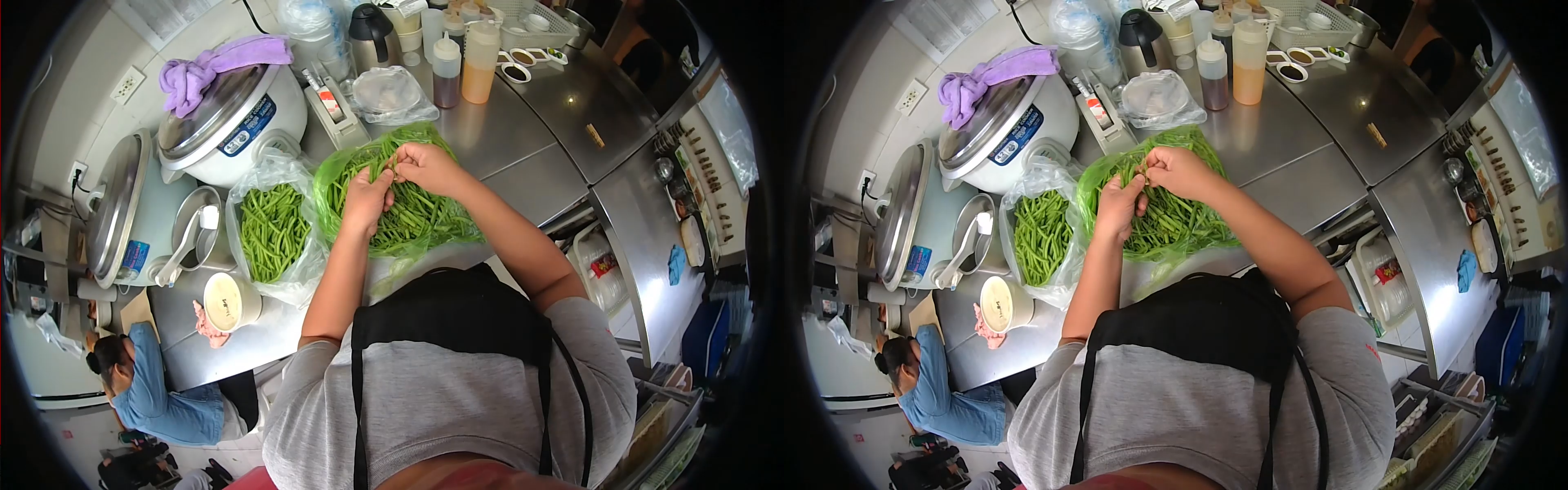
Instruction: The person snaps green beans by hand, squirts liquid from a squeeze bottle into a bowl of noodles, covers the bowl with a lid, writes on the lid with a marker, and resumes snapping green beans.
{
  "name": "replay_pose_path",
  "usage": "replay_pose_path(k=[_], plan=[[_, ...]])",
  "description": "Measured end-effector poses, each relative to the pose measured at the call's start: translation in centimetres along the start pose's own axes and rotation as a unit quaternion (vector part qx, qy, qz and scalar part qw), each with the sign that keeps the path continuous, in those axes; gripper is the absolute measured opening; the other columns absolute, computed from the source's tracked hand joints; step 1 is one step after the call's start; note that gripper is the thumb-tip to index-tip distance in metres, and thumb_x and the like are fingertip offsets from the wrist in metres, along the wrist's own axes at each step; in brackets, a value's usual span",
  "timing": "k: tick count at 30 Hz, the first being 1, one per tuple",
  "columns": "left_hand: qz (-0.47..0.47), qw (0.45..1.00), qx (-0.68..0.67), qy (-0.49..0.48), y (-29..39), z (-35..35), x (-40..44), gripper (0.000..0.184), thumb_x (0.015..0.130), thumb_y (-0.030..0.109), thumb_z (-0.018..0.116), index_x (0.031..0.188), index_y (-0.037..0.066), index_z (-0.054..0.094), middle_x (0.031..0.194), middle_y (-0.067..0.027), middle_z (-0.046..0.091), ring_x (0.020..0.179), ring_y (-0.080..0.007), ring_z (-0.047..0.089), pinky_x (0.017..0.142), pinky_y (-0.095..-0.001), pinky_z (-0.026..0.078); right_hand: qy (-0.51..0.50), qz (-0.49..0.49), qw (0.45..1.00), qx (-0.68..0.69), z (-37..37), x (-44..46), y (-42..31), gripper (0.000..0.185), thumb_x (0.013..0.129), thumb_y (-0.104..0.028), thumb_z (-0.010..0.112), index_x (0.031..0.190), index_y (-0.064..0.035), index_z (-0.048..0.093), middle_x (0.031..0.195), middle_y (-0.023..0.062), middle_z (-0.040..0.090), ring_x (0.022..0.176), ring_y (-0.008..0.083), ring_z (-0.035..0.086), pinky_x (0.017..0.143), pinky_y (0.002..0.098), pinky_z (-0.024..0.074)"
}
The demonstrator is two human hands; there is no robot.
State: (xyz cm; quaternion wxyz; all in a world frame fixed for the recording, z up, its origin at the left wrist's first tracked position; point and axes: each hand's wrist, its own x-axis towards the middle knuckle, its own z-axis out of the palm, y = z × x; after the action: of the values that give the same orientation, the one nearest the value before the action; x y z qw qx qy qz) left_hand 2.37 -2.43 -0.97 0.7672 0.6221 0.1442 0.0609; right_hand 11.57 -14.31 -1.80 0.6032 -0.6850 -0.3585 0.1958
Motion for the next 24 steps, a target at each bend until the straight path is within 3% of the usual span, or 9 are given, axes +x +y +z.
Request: replay_pose_path(k=[2, 5, 6, 11, 14, 17, 20, 24], plan=[[0.006, 0.999, 0.042, 0.008, 0.0, -0.2, 0.1, 0.012, 0.08, 0.011, 0.052, 0.088, 0.003, 0.056, 0.068, -0.0009, 0.055, 0.047, -0.0067, 0.044, 0.041, -0.0198, 0.034, -0.004, -0.013, 0.998, 0.057, 0.2, -0.4, -0.8, 0.014, 0.075, -0.008, 0.052, 0.087, 0.0004, 0.053, 0.068, 0.0025, 0.056, 0.059, 0.0072, 0.05, 0.054, 0.0226, 0.0408], [0.057, 0.991, 0.119, 0.031, -0.7, -0.8, 0.5, 0.012, 0.078, 0.009, 0.054, 0.085, 0.001, 0.058, 0.066, -0.0016, 0.056, 0.052, -0.0083, 0.048, 0.047, -0.0214, 0.037, 0.036, 0.0, 0.999, -0.039, -0.4, -0.8, -1.6, 0.018, 0.075, -0.007, 0.052, 0.092, -0.0029, 0.053, 0.073, 0.0038, 0.056, 0.062, 0.0112, 0.053, 0.055, 0.0261, 0.042], [0.081, 0.985, 0.147, 0.04, -0.9, -0.9, 0.6, 0.012, 0.077, 0.009, 0.054, 0.084, 0.0, 0.058, 0.066, -0.0019, 0.057, 0.053, -0.0091, 0.049, 0.049, -0.022, 0.038, 0.061, -0.044, 0.991, -0.112, -0.4, -0.8, -2.0, 0.019, 0.074, -0.008, 0.053, 0.093, -0.0049, 0.054, 0.074, 0.004, 0.055, 0.064, 0.0135, 0.054, 0.057, 0.0278, 0.0422], [0.108, 0.96, 0.253, 0.045, 0.2, -0.9, 0.1, 0.014, 0.076, 0.009, 0.056, 0.083, -0.003, 0.058, 0.067, -0.0039, 0.058, 0.057, -0.0098, 0.05, 0.055, -0.024, 0.04, 0.112, -0.229, 0.883, -0.395, -0.3, -1.2, -3.6, 0.017, 0.069, -0.014, 0.058, 0.086, -0.0126, 0.059, 0.076, 0.0043, 0.053, 0.073, 0.0229, 0.054, 0.064, 0.0349, 0.0416], [0.119, 0.953, 0.276, 0.037, 0.8, -1.0, -0.2, 0.014, 0.075, 0.009, 0.056, 0.082, -0.003, 0.058, 0.066, -0.0041, 0.058, 0.057, -0.0098, 0.05, 0.055, -0.0234, 0.04, 0.085, -0.257, 0.829, -0.49, -0.5, -1.1, -3.5, 0.011, 0.067, -0.015, 0.059, 0.077, -0.0116, 0.058, 0.072, 0.0033, 0.052, 0.074, 0.0211, 0.055, 0.066, 0.0341, 0.0408], [0.096, 0.972, 0.215, 0.022, 0.9, -0.9, -0.2, 0.012, 0.076, 0.01, 0.056, 0.082, 0.0, 0.058, 0.065, -0.0029, 0.057, 0.055, -0.0094, 0.049, 0.051, -0.0228, 0.039, 0.117, -0.222, 0.817, -0.519, 0.1, -1.1, -3.3, 0.009, 0.066, -0.015, 0.059, 0.073, -0.0097, 0.056, 0.069, 0.0043, 0.053, 0.071, 0.0225, 0.055, 0.063, 0.0354, 0.0417], [-0.001, 0.999, 0.044, -0.006, 0.7, -0.7, -0.2, 0.01, 0.079, 0.013, 0.055, 0.082, 0.003, 0.055, 0.064, -0.0006, 0.053, 0.05, -0.0079, 0.044, 0.044, -0.022, 0.035, 0.181, -0.192, 0.879, -0.397, 0.9, -0.9, -2.4, 0.008, 0.068, -0.012, 0.057, 0.072, -0.005, 0.055, 0.068, 0.0071, 0.055, 0.065, 0.026, 0.055, 0.059, 0.0366, 0.0431], [-0.076, 0.981, -0.17, -0.052, -0.2, -0.4, 0.1, 0.009, 0.082, 0.016, 0.051, 0.083, 0.006, 0.051, 0.064, 0.0014, 0.048, 0.045, -0.0067, 0.036, 0.039, -0.0208, 0.029, 0.211, -0.046, 0.97, -0.115, 2.3, -0.9, -1.4, 0.01, 0.075, -0.01, 0.05, 0.072, -0.0004, 0.051, 0.068, 0.0075, 0.056, 0.058, 0.0215, 0.056, 0.053, 0.0338, 0.0437]])
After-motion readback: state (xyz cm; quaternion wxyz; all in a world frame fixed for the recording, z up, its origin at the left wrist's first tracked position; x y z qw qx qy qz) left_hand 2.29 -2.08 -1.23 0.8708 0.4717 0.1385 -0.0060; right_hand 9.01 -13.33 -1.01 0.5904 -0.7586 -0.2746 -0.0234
